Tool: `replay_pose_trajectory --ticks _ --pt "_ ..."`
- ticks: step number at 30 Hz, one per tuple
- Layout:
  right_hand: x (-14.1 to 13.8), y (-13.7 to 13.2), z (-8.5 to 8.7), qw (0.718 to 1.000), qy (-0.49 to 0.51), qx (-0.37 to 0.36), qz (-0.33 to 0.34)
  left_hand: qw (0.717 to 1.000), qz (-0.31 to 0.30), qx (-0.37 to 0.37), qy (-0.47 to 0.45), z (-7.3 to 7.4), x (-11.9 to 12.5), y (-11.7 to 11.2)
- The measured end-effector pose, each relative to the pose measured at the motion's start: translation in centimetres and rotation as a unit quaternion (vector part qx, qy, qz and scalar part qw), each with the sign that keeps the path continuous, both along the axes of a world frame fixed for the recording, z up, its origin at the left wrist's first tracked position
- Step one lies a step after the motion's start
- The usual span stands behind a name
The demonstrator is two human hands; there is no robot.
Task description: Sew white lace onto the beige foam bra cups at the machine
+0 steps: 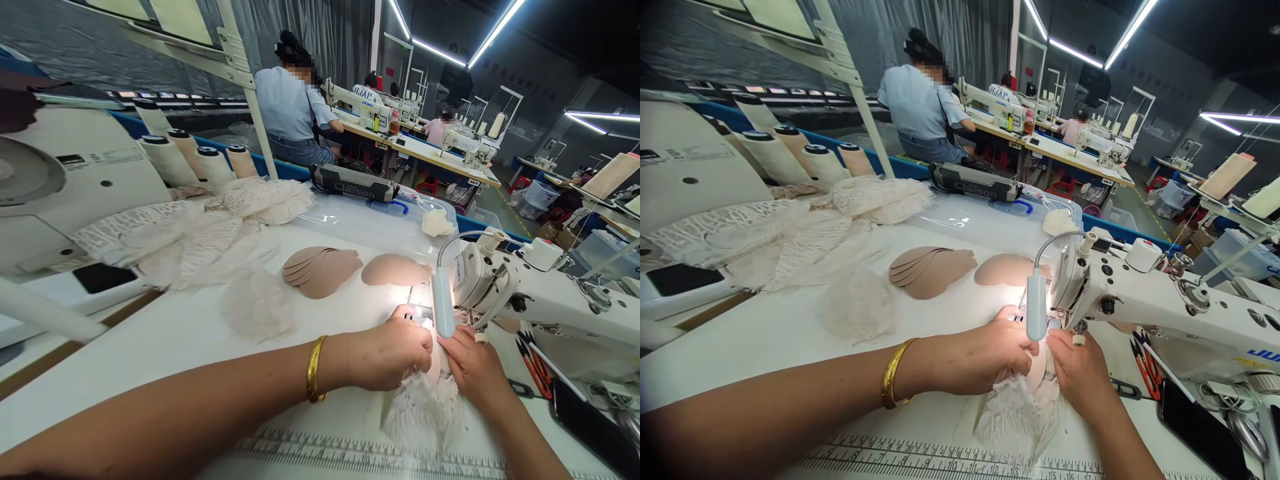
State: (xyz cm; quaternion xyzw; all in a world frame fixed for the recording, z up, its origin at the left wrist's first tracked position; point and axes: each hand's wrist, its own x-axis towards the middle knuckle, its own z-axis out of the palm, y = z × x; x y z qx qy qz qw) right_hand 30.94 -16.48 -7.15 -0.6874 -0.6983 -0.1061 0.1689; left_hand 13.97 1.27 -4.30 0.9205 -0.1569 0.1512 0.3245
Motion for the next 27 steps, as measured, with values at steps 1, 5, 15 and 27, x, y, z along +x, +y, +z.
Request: replay_pose_trajectory --ticks 1,5,15,27 --pt "0.0 0.0 0.0 1.0 0.001 -0.001 -0.002 1.0 -0.004 0.023 -0.001 0.2 0.0 0.0" --pt "0.1 -0.1 -0.1 1.0 0.004 -0.004 -0.01 0.992 -0.017 0.122 -0.003 1.2 0.1 0.2" --pt "0.5 0.0 -0.8 0.999 -0.005 0.028 -0.038 0.991 -0.021 0.126 0.026 1.7 1.4 2.3" --pt "0.0 -0.2 0.5 0.997 0.037 0.028 0.061 0.968 -0.021 0.251 -0.006 2.2 0.8 2.4"
